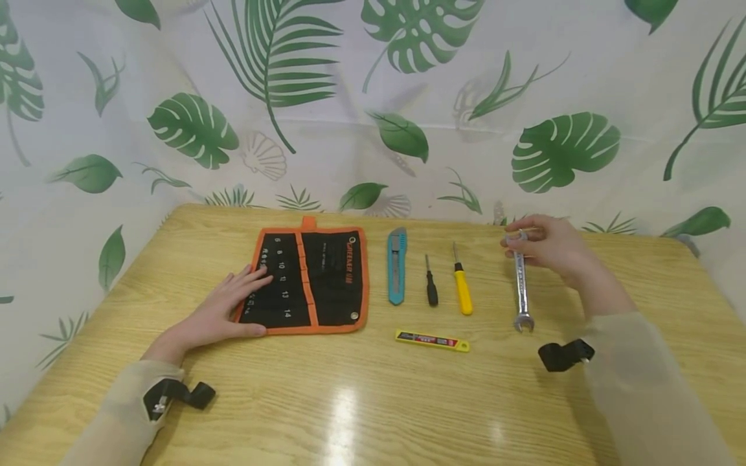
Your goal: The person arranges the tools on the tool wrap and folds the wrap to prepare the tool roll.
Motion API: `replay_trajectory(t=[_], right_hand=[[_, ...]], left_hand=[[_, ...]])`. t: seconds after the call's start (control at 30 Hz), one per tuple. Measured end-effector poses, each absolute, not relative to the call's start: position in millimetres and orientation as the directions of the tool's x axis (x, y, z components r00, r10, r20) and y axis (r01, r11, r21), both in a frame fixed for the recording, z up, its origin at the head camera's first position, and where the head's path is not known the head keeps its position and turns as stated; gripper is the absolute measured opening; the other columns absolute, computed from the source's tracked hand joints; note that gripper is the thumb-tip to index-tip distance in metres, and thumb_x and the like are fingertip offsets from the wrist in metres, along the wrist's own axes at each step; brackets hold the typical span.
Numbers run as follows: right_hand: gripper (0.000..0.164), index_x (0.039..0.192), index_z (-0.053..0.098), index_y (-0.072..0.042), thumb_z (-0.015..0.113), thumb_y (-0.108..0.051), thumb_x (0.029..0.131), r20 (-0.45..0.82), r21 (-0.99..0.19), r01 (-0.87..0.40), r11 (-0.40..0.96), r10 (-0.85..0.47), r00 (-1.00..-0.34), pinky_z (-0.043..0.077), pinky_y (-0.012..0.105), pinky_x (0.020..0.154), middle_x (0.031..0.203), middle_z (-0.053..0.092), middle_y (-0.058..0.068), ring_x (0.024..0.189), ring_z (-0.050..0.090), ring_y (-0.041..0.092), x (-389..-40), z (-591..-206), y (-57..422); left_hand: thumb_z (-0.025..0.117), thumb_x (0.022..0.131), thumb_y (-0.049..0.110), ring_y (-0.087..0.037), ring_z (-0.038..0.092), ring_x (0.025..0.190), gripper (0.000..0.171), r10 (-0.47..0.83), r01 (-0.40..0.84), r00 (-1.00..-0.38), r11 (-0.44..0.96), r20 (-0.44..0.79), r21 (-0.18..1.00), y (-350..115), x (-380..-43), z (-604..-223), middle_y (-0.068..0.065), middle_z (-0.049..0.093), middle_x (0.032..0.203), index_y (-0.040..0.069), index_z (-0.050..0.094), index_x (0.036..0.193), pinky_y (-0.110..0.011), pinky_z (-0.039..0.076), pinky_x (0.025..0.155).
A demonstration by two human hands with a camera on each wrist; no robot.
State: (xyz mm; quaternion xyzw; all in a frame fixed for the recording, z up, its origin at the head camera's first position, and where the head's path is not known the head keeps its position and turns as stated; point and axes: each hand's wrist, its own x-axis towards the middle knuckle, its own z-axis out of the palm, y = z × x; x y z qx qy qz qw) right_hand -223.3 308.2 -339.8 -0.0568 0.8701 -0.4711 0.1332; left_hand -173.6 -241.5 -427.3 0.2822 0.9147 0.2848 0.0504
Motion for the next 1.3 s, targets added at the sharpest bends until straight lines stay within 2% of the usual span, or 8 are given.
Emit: replay_trajectory(t=[0.13, 0.23, 0.5, 0.6, 0.73, 1.0, 1.3], right_hand=[[0.044, 0.132, 0.044, 0.008, 0.058, -0.013, 0.097, -0.167, -0.812, 0.002, 0.584, -0.229, -0.959, 0.055, 0.028, 0.078, 0.115, 0.065, 0.009, 0.088, 0.065, 0.004, -219, -333, 308], [0.041, 0.13, 0.044, 0.01, 0.057, -0.01, 0.097, -0.154, -0.806, -0.012, 0.591, -0.229, -0.961, 0.056, 0.029, 0.077, 0.113, 0.065, 0.01, 0.088, 0.066, 0.005, -217, -329, 309], [0.043, 0.134, 0.044, 0.008, 0.056, -0.012, 0.098, -0.129, -0.827, -0.006, 0.562, -0.2, -0.971, 0.055, 0.028, 0.079, 0.111, 0.065, 0.002, 0.09, 0.066, 0.005, -209, -319, 308], [0.035, 0.131, 0.052, -0.003, 0.056, -0.015, 0.098, -0.097, -0.837, -0.014, 0.547, -0.173, -0.98, 0.055, 0.026, 0.078, 0.103, 0.066, -0.007, 0.088, 0.067, 0.005, -204, -315, 307], [0.028, 0.123, 0.056, -0.009, 0.059, -0.017, 0.096, -0.061, -0.859, -0.022, 0.512, -0.145, -0.988, 0.056, 0.026, 0.076, 0.094, 0.066, -0.015, 0.086, 0.068, 0.007, -199, -308, 305], [0.041, 0.127, 0.051, 0.0, 0.061, -0.024, 0.094, -0.037, -0.889, -0.027, 0.458, -0.13, -0.991, 0.055, 0.026, 0.078, 0.097, 0.068, -0.016, 0.09, 0.067, 0.007, -192, -306, 296], [0.026, 0.115, 0.062, -0.01, 0.066, -0.02, 0.091, 0.009, -0.943, -0.039, 0.331, -0.091, -0.996, 0.055, 0.026, 0.078, 0.099, 0.071, -0.009, 0.089, 0.068, 0.009, -187, -305, 282]], left_hand=[[0.075, 0.078, 0.05, -0.033, 0.005, 0.145, 0.091, 0.543, 0.485, -0.837, 0.678, 0.068, 0.552, -242, -173, -428, -0.011, 0.021, 0.157, 0.012, 0.033, 0.15, -0.053, 0.001, 0.114], [0.075, 0.078, 0.05, -0.033, 0.005, 0.145, 0.092, 0.541, 0.482, -0.838, 0.678, 0.068, 0.554, -242, -173, -429, -0.01, 0.021, 0.157, 0.013, 0.033, 0.15, -0.053, 0.001, 0.114], [0.075, 0.078, 0.05, -0.032, 0.005, 0.145, 0.092, 0.54, 0.481, -0.839, 0.679, 0.066, 0.554, -243, -174, -430, -0.01, 0.02, 0.157, 0.013, 0.033, 0.15, -0.053, 0.001, 0.114], [0.074, 0.078, 0.05, -0.032, 0.005, 0.145, 0.091, 0.541, 0.482, -0.838, 0.68, 0.065, 0.553, -243, -174, -431, -0.01, 0.02, 0.157, 0.013, 0.032, 0.15, -0.053, 0.001, 0.114], [0.074, 0.078, 0.05, -0.031, 0.005, 0.145, 0.091, 0.542, 0.484, -0.838, 0.679, 0.067, 0.552, -243, -174, -431, -0.009, 0.02, 0.157, 0.013, 0.032, 0.15, -0.053, 0.001, 0.114], [0.074, 0.078, 0.05, -0.032, 0.005, 0.145, 0.091, 0.542, 0.484, -0.838, 0.68, 0.067, 0.55, -243, -174, -430, -0.009, 0.02, 0.157, 0.013, 0.033, 0.15, -0.053, 0.001, 0.114], [0.074, 0.078, 0.05, -0.031, 0.004, 0.145, 0.091, 0.54, 0.48, -0.839, 0.684, 0.061, 0.549, -242, -174, -429, -0.01, 0.02, 0.157, 0.013, 0.033, 0.15, -0.052, 0.0, 0.114]])
